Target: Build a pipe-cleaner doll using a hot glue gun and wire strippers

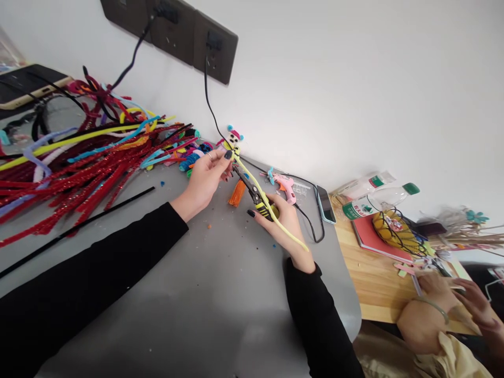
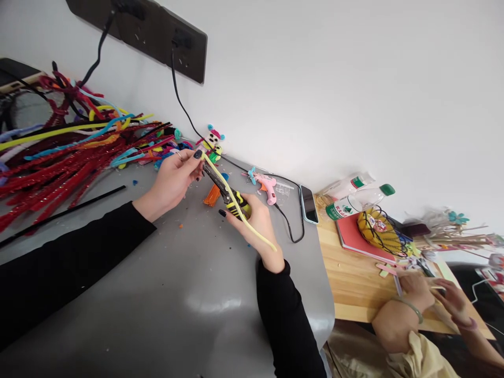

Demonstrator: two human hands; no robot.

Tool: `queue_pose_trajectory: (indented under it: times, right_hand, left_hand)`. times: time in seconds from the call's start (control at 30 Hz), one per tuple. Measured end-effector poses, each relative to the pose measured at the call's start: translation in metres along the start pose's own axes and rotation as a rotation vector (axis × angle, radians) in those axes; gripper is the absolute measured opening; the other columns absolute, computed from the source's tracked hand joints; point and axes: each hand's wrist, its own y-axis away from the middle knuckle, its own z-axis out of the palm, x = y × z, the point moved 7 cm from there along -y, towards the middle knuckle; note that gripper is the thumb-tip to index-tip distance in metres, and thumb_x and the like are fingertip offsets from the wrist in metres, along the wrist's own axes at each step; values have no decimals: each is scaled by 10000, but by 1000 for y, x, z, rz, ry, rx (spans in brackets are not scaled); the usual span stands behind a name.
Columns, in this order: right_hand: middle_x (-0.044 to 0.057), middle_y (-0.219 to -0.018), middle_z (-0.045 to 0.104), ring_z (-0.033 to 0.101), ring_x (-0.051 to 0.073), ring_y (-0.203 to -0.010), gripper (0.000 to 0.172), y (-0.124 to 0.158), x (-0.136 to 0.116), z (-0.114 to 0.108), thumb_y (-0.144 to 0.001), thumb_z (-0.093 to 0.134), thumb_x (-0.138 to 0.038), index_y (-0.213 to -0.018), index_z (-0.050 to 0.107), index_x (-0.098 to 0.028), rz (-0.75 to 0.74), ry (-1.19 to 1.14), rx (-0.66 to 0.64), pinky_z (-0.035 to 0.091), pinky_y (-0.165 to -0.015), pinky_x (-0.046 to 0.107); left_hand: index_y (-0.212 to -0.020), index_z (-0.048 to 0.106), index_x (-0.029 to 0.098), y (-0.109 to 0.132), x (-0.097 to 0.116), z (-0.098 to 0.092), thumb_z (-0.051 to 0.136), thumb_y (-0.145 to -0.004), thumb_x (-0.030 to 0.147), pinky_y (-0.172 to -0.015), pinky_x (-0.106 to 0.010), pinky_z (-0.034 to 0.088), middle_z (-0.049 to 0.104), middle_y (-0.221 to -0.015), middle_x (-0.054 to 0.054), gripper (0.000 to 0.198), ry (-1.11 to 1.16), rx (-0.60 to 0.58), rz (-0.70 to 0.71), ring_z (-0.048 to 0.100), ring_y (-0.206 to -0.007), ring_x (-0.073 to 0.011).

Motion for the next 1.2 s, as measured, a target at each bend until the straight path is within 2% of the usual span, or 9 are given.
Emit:
queue_pose_trajectory:
  times: [0.27,0.37,0.47,0.77,0.93,1.07,1.2]
  right_hand:
    - [50,-931,734,643,206,-785,452,-2,-3,5,-791,753,-483,-1121,717,-176,31,-94,15,512,-736,335]
    - [42,-870,713,614,201,-735,402,-3,-2,3,-799,744,-485,-1076,729,-194,21,-65,30,491,-687,332]
    - [36,-862,707,611,200,-753,390,-4,0,3,-802,746,-490,-1066,731,-203,14,-68,42,494,-709,332]
    - [60,-906,716,617,204,-775,510,-5,10,6,-779,775,-549,-1138,744,-188,6,-149,59,521,-706,330]
    - [4,-777,595,434,121,-610,488,-3,6,7,-791,754,-579,-1070,754,-179,75,-184,0,353,-518,254]
    - [-31,-695,464,338,98,-574,463,-1,0,7,-809,737,-581,-1021,751,-170,85,-222,-37,273,-495,249]
    - [-28,-705,469,330,96,-569,492,-1,1,7,-800,740,-586,-1054,757,-165,85,-227,-36,269,-496,254]
  left_hand:
    - [-842,576,236,8,10,3,718,-919,556,-537,-280,453,549,-672,17,359,-121,59,185,551,-585,-151]
    - [-827,554,242,8,9,0,698,-935,533,-542,-285,456,544,-653,20,342,-156,82,172,543,-572,-153]
    - [-833,552,245,9,7,2,676,-945,518,-554,-292,460,551,-664,16,319,-184,67,149,541,-573,-157]
    - [-883,561,244,12,1,9,652,-928,500,-599,-297,457,578,-758,1,276,-237,13,121,563,-636,-168]
    - [-883,558,242,12,1,13,663,-895,512,-576,-285,442,584,-773,-5,289,-223,-20,113,555,-644,-170]
    - [-886,577,237,13,2,16,636,-914,526,-593,-294,439,571,-744,-7,296,-217,-58,118,549,-661,-181]
    - [-874,584,235,14,4,17,645,-909,578,-618,-300,441,578,-768,-18,350,-252,-74,131,553,-710,-195]
